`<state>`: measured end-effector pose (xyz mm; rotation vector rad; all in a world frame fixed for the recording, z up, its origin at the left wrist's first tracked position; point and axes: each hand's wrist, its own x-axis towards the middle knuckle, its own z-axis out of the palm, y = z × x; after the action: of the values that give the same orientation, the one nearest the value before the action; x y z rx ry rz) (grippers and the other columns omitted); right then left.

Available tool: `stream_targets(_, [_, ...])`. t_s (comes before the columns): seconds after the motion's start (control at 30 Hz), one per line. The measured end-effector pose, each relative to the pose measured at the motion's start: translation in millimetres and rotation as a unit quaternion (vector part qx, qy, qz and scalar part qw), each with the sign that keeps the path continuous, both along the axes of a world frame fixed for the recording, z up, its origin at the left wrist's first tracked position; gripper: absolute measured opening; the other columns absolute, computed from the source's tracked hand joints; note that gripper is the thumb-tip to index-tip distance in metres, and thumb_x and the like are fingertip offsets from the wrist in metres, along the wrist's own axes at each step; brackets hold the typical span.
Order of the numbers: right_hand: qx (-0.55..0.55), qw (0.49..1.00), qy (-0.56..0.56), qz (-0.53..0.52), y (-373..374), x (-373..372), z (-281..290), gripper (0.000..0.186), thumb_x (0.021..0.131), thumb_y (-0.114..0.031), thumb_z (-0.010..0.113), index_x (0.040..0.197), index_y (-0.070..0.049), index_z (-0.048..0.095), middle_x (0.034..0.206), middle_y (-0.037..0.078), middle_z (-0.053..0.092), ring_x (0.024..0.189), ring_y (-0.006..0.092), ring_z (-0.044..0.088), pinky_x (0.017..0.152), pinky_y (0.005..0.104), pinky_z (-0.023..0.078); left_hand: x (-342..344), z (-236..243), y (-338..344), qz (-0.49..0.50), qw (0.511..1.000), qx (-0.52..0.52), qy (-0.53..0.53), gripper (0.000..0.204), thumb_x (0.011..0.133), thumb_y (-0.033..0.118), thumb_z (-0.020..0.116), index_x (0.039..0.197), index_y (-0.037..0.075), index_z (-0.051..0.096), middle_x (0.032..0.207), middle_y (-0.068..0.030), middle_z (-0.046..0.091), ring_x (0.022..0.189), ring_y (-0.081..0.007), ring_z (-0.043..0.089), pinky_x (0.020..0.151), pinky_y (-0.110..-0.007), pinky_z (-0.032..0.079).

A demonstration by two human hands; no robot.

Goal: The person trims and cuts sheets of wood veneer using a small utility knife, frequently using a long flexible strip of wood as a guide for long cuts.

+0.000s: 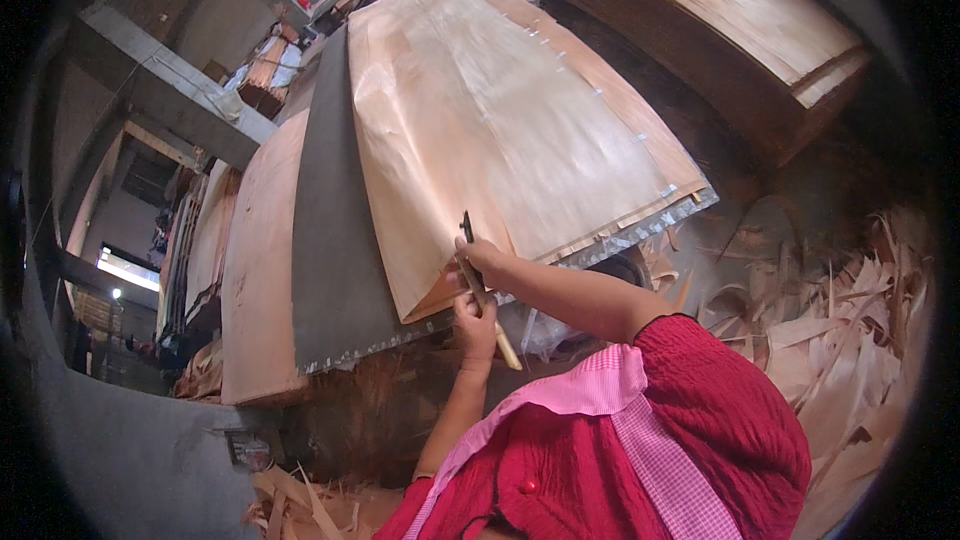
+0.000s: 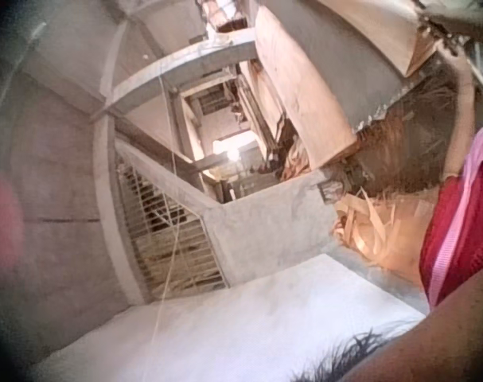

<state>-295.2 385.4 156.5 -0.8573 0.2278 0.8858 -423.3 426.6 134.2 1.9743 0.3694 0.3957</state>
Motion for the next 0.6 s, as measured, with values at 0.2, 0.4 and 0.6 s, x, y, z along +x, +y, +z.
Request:
stream_targets(0.2, [-0.167, 0.974, -0.129, -0.076, -61.6, 43.4, 27.0, 0.020, 0.083, -0.024, 0.054, 0.075, -0.007, 0.051, 0.047, 0.003, 0.043, 0.033, 0.0134, 0.038, 0.030, 0.0282, 0.027, 15.1, 20.6, -65.3, -0.133, 0.972, -0.192, 0.032, 0.034, 0.086, 0.024, 0.052, 0.112, 0.003, 0.048, 0.072, -0.0064, 0.060, 0.054, -0.0113, 0.055, 0.050, -0.024, 0.044])
stream_targets(0.4, [-0.164, 0.973, -0.144, -0.076, -212.8, 97.2, 49.9, 0.014, 0.079, -0.020, 0.058, 0.085, -0.008, 0.054, 0.053, 0.002, 0.046, 0.038, 0.0106, 0.040, 0.034, 0.0250, 0.029, 45.4, -26.4, -93.0, -0.031, 0.935, -0.327, 0.136, 0.035, 0.088, 0.034, 0.046, 0.101, 0.002, 0.053, 0.082, -0.0078, 0.059, 0.063, -0.0167, 0.059, 0.052, -0.026, 0.047])
stream_targets(0.6, [-0.041, 0.993, -0.108, -0.015, -446.8, 155.0, 55.0, 0.017, 0.083, -0.022, 0.053, 0.073, -0.010, 0.047, 0.055, 0.000, 0.046, 0.039, 0.0058, 0.039, 0.035, 0.0215, 0.031, 75.6, -58.9, -188.8, -0.024, 0.706, -0.698, 0.118, 0.066, 0.083, 0.053, 0.042, 0.115, -0.004, 0.034, 0.114, -0.0207, 0.046, 0.107, -0.0332, 0.048, 0.088, -0.043, 0.043])
